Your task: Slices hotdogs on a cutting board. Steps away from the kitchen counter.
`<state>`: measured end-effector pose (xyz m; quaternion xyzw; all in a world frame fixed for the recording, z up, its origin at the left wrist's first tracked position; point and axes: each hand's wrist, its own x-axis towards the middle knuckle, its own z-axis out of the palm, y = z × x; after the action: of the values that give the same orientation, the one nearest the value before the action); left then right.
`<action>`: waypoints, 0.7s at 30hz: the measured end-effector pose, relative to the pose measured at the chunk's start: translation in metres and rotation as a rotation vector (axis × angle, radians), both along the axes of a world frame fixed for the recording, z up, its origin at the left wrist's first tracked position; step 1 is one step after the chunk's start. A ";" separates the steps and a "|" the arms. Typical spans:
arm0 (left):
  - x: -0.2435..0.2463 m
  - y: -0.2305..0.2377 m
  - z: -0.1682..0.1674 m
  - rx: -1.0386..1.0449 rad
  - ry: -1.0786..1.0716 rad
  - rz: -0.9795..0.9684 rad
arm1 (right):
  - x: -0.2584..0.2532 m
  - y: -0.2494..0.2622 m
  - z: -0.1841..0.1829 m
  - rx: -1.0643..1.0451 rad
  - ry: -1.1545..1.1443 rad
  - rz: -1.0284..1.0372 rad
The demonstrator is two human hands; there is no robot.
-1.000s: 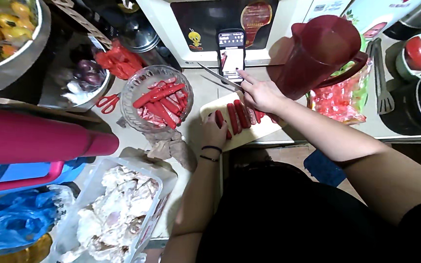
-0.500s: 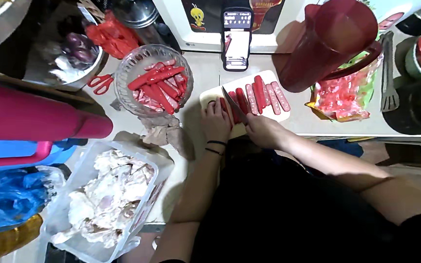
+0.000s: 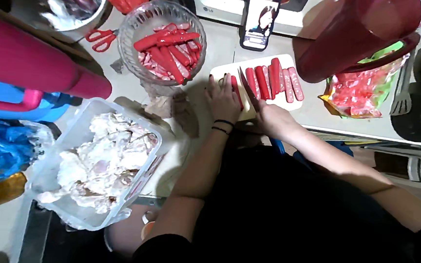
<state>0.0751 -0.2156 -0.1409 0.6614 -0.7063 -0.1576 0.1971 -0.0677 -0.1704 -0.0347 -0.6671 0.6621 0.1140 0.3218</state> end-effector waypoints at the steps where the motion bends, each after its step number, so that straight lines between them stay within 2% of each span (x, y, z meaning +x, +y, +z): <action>1: 0.000 0.000 -0.001 -0.005 0.001 -0.003 | 0.003 0.000 0.002 -0.005 -0.016 0.015; 6: 0.001 -0.002 -0.004 -0.023 0.009 -0.018 | 0.008 -0.001 0.004 0.012 -0.109 0.028; 21: 0.007 -0.004 -0.002 0.072 -0.006 -0.079 | 0.009 -0.009 0.015 0.133 -0.177 -0.012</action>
<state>0.0816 -0.2200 -0.1425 0.6401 -0.7264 -0.1887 0.1645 -0.0583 -0.1796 -0.0194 -0.6477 0.6262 0.0963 0.4232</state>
